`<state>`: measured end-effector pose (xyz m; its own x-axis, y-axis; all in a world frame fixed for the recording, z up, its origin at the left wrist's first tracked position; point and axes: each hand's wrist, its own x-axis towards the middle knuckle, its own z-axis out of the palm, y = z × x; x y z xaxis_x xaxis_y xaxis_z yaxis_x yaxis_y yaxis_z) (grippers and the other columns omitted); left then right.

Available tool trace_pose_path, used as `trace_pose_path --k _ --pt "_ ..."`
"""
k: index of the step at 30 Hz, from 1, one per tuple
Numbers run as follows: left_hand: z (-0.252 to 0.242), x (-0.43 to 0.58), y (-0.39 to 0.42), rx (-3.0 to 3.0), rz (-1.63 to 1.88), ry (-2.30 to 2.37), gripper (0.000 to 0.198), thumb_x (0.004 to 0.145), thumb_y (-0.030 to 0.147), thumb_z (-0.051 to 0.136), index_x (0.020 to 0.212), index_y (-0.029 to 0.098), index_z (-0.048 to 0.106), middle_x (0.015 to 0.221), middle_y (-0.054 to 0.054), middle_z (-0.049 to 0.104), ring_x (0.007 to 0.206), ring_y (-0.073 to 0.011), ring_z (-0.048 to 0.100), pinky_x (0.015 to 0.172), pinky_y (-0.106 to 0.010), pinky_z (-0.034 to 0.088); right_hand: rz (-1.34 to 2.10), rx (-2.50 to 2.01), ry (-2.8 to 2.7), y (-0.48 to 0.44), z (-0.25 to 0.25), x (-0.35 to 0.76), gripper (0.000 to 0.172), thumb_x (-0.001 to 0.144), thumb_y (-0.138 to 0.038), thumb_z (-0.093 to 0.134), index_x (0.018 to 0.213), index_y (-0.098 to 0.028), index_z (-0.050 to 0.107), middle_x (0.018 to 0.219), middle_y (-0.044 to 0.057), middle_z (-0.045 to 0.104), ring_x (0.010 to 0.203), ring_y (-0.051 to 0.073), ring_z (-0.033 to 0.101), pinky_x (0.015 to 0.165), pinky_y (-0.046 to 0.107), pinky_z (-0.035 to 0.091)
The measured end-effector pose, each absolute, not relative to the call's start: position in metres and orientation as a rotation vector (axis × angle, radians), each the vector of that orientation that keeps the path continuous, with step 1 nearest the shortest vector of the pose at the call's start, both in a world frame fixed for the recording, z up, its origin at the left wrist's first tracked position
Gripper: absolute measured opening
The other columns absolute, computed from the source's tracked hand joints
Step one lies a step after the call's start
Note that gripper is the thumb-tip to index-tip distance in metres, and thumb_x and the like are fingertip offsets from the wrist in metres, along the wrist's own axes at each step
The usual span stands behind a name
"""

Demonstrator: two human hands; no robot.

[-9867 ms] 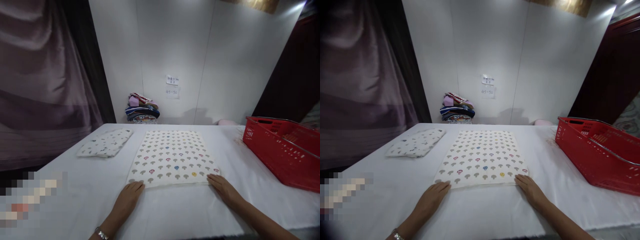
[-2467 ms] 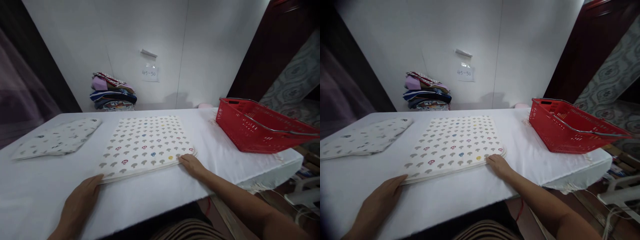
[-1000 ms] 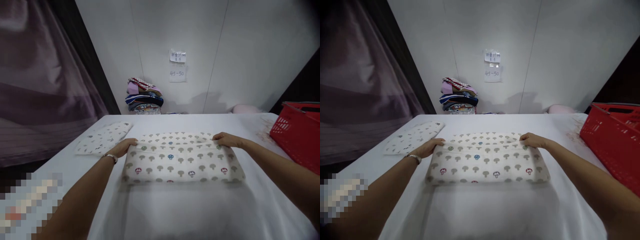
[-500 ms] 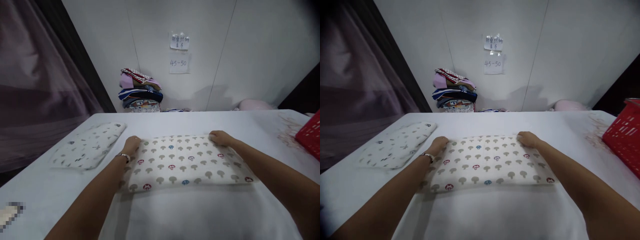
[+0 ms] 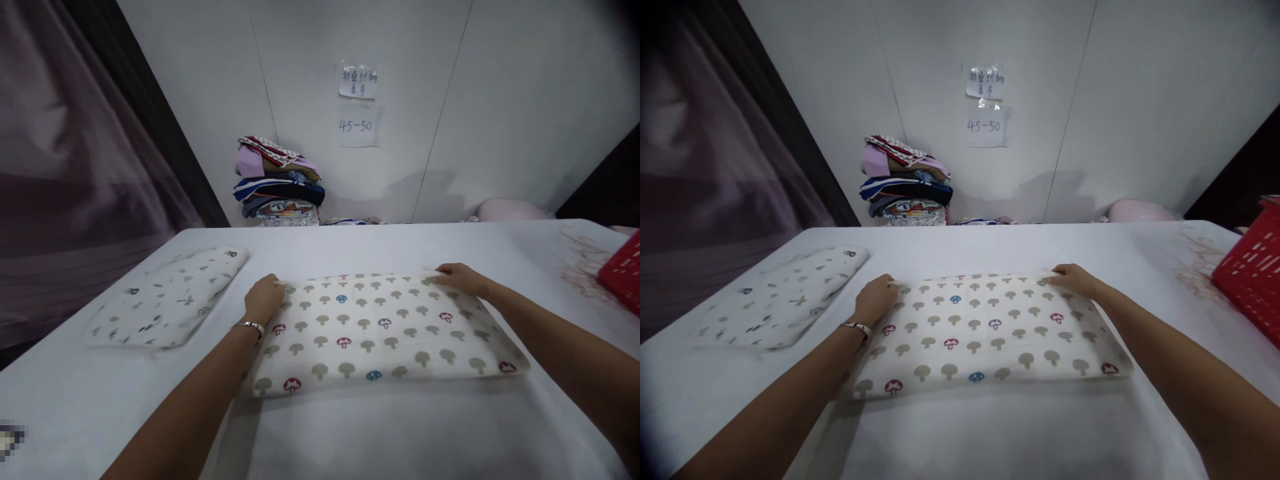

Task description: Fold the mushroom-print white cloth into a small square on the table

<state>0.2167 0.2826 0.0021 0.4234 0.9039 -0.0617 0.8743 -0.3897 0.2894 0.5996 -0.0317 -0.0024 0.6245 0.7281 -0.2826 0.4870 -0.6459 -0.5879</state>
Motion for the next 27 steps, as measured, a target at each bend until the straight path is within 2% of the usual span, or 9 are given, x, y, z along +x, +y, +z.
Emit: trace_pose_path --k 3,6,10,13,16,19,22,25,27 --pt "0.014 0.218 0.288 2.394 0.006 1.472 0.028 0.081 0.03 0.053 0.102 0.021 0.069 0.113 -0.014 0.074 0.102 -0.0323 0.067 0.081 -0.039 0.05 0.87 -2.293 -0.864 -0.041 0.002 0.601 0.045 0.074 -0.064 0.066 0.089 -0.022 0.07 0.098 0.01 0.075 0.095 0.031 0.067 0.083 0.039 0.054" --pt "0.028 0.228 0.292 2.397 -0.16 1.375 0.036 0.085 0.046 0.052 0.099 0.019 0.071 0.1 -0.014 0.075 0.094 -0.0335 0.067 0.084 -0.044 0.049 0.91 -2.25 -0.828 -0.044 0.003 0.6 0.046 0.072 -0.069 0.068 0.083 -0.024 0.069 0.093 0.009 0.075 0.095 0.033 0.067 0.084 0.042 0.055" --pt "0.036 0.251 0.283 2.515 -0.187 1.187 0.043 0.086 0.06 0.055 0.082 0.02 0.069 0.096 -0.013 0.075 0.099 -0.0331 0.064 0.095 -0.046 0.043 0.949 -2.232 -0.772 -0.047 0.003 0.602 0.045 0.071 -0.07 0.07 0.081 -0.026 0.068 0.095 0.009 0.075 0.098 0.034 0.066 0.086 0.044 0.056" --pt "0.035 0.266 0.272 2.579 -0.163 1.039 0.04 0.085 0.059 0.06 0.071 0.022 0.063 0.091 -0.013 0.073 0.094 -0.0319 0.063 0.094 -0.044 0.044 1.005 -2.218 -0.7 -0.054 0.004 0.607 0.045 0.07 -0.071 0.07 0.083 -0.028 0.069 0.098 0.009 0.076 0.102 0.035 0.066 0.086 0.044 0.057" --pt "0.032 0.279 0.263 2.536 -0.11 0.881 0.035 0.084 0.057 0.062 0.073 0.024 0.063 0.09 -0.01 0.073 0.09 -0.0305 0.063 0.086 -0.04 0.046 1.035 -2.221 -0.644 -0.06 0.005 0.608 0.047 0.067 -0.073 0.071 0.086 -0.03 0.068 0.1 0.007 0.076 0.105 0.035 0.066 0.086 0.044 0.057" --pt "0.028 0.291 0.253 2.45 -0.071 0.73 0.028 0.083 0.053 0.063 0.078 0.025 0.066 0.099 -0.009 0.074 0.093 -0.0295 0.063 0.083 -0.037 0.046 1.028 -2.241 -0.667 -0.061 0.004 0.606 0.049 0.071 -0.077 0.066 0.085 -0.03 0.067 0.1 0.007 0.076 0.105 0.035 0.066 0.087 0.045 0.056" --pt "0.025 0.301 0.245 2.408 -0.032 0.695 0.02 0.083 0.046 0.064 0.078 0.027 0.066 0.099 -0.006 0.075 0.095 -0.0283 0.063 0.087 -0.036 0.046 0.868 -2.32 -0.74 -0.058 -0.001 0.602 0.046 0.077 -0.074 0.06 0.084 -0.029 0.065 0.098 0.009 0.075 0.101 0.035 0.065 0.087 0.045 0.054" --pt "0.017 0.307 0.242 2.383 0.089 0.754 0.016 0.084 0.043 0.063 0.079 0.028 0.066 0.096 -0.006 0.074 0.097 -0.029 0.063 0.089 -0.037 0.046 0.691 -2.38 -0.793 -0.055 -0.008 0.599 0.045 0.083 -0.071 0.05 0.092 -0.029 0.064 0.099 0.008 0.074 0.102 0.036 0.064 0.088 0.046 0.054" --pt "0.009 0.309 0.241 2.441 0.153 0.778 0.016 0.088 0.041 0.059 0.086 0.027 0.067 0.104 -0.007 0.074 0.103 -0.0304 0.063 0.091 -0.039 0.046 0.603 -2.432 -0.842 -0.054 -0.014 0.598 0.045 0.086 -0.068 0.044 0.096 -0.029 0.064 0.101 0.008 0.074 0.104 0.036 0.063 0.089 0.046 0.053"
